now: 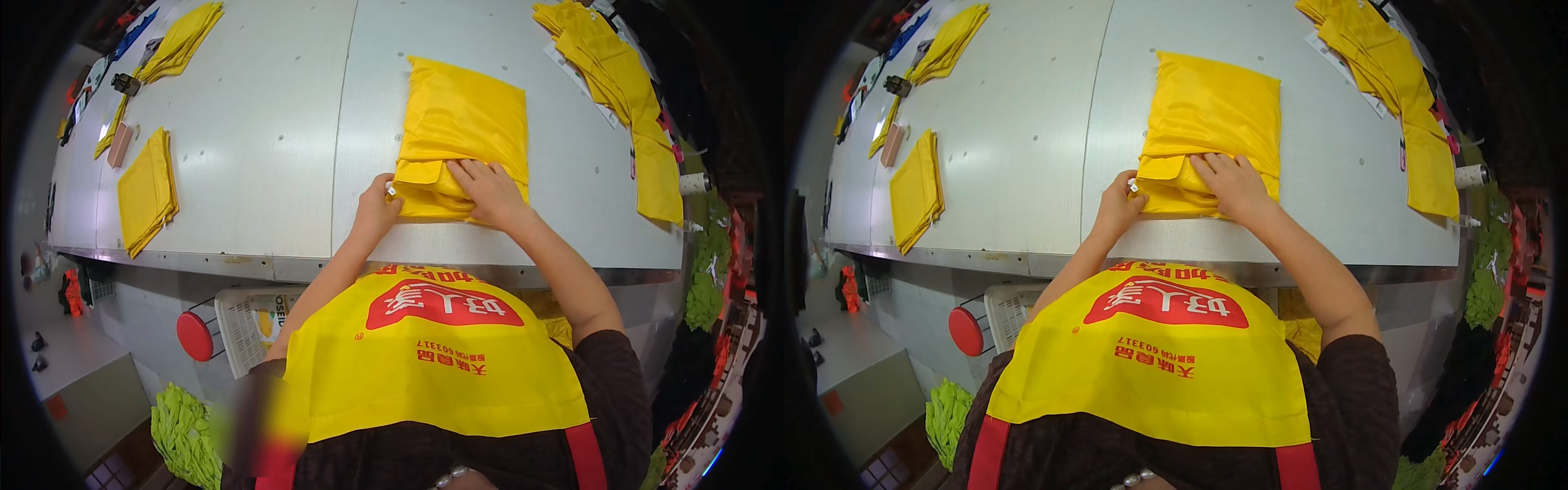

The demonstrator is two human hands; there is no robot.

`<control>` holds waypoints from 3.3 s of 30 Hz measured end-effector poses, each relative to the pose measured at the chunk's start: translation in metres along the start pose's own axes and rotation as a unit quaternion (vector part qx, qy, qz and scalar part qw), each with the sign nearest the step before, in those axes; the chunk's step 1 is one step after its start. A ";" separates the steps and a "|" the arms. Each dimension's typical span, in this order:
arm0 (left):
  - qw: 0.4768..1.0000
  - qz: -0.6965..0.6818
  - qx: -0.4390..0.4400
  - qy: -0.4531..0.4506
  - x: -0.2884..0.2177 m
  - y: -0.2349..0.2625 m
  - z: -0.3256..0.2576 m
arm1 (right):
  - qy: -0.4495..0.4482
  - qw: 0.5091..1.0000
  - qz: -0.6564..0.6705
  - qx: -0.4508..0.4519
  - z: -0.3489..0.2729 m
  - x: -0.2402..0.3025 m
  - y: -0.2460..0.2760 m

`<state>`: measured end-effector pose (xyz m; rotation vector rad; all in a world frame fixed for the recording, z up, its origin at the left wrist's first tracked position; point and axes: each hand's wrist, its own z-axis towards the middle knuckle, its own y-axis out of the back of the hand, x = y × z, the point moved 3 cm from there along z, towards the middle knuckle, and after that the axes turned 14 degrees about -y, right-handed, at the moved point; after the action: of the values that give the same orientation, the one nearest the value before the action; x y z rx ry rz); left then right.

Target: The person folds a yellow raincoat on a white table. They smooth the fabric, fold the sleeves and body, then place the folded coat into a white plastic basket. The person repeats this process with another yellow raincoat.

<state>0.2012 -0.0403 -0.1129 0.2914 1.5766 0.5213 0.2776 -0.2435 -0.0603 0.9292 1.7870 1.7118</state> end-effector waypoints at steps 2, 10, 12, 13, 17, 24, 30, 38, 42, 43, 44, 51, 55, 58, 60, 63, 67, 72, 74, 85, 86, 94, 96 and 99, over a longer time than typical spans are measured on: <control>1.000 -0.001 -0.021 0.008 -0.004 0.000 -0.003 | -0.006 1.000 0.019 0.001 0.002 -0.004 -0.002; 0.851 0.251 -0.026 -0.460 -0.034 -0.010 -0.009 | -0.157 0.980 -0.085 -0.090 0.011 0.042 -0.024; 0.860 0.233 0.046 -0.452 -0.031 -0.022 -0.009 | -0.115 0.985 -0.071 -0.107 0.012 0.036 -0.028; 0.869 0.244 0.072 -0.425 -0.022 -0.031 -0.007 | -0.094 0.990 -0.052 -0.090 0.014 0.030 -0.024; 0.890 0.260 0.039 -0.373 -0.014 -0.038 0.000 | -0.087 0.994 0.055 0.019 0.029 0.008 0.010; 0.877 0.352 0.222 -0.242 -0.031 -0.032 0.023 | -0.084 0.992 0.072 0.065 0.038 0.003 0.030; 0.865 0.379 0.159 -0.288 -0.042 -0.009 0.013 | -0.042 0.996 0.074 0.016 0.025 0.015 0.037; 0.812 0.393 0.246 -0.355 -0.075 0.021 0.021 | 0.115 0.979 -0.111 -0.130 0.009 0.023 -0.018; 0.806 0.374 0.246 -0.386 -0.086 0.021 0.028 | 0.157 0.978 -0.132 -0.048 0.018 0.031 -0.004; 0.811 0.364 0.249 -0.385 -0.088 0.020 0.028 | 0.159 0.979 -0.124 -0.009 0.021 0.031 -0.001; 0.814 0.355 0.252 -0.384 -0.089 0.018 0.027 | 0.161 0.980 -0.115 0.031 0.025 0.030 -0.001; 0.855 0.248 0.323 -0.320 -0.081 -0.054 0.000 | 0.148 0.986 0.023 0.078 0.057 0.035 0.013; 0.897 0.070 0.137 -0.414 -0.100 -0.103 -0.007 | 0.111 0.990 0.043 0.080 0.075 0.045 0.010; 0.917 0.123 0.247 -0.289 -0.108 -0.099 0.002 | 0.073 0.986 0.070 0.131 0.076 0.040 0.017; 0.935 0.114 0.179 -0.285 -0.113 -0.091 0.003 | 0.049 0.968 0.166 0.181 0.080 0.025 0.017; 0.924 0.170 0.155 -0.306 -0.108 -0.075 -0.004 | 0.001 0.860 0.427 0.280 0.075 0.000 0.026; 0.890 0.272 0.148 -0.334 -0.114 -0.068 -0.005 | -0.068 0.931 0.343 0.103 0.042 -0.026 0.049; 0.830 0.232 0.081 -0.501 -0.120 -0.064 0.005 | -0.152 0.982 0.101 0.047 0.000 -0.036 0.004; 0.824 0.167 0.116 -0.529 -0.115 -0.073 0.007 | -0.162 0.986 0.034 -0.015 0.005 -0.030 -0.026; 0.833 0.227 0.181 -0.471 -0.117 -0.045 0.050 | -0.125 0.929 0.310 -0.161 -0.023 -0.044 -0.010; 0.823 0.204 0.154 -0.507 -0.116 -0.044 0.052 | -0.120 0.926 0.311 -0.178 -0.026 -0.042 -0.008; 0.863 0.093 0.198 -0.455 -0.073 -0.059 0.064 | -0.376 0.723 0.576 0.060 -0.057 -0.057 -0.042; 0.858 0.093 0.202 -0.463 -0.073 -0.062 0.065 | -0.352 0.729 0.578 0.107 -0.060 -0.054 -0.041; 0.839 0.115 0.180 -0.500 -0.083 -0.061 0.057 | -0.323 0.800 0.491 0.118 -0.057 -0.062 -0.034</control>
<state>0.2721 -0.1247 -0.0709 0.8906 0.5876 0.1686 0.2702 -0.3265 -0.0949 2.5002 1.0631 1.3212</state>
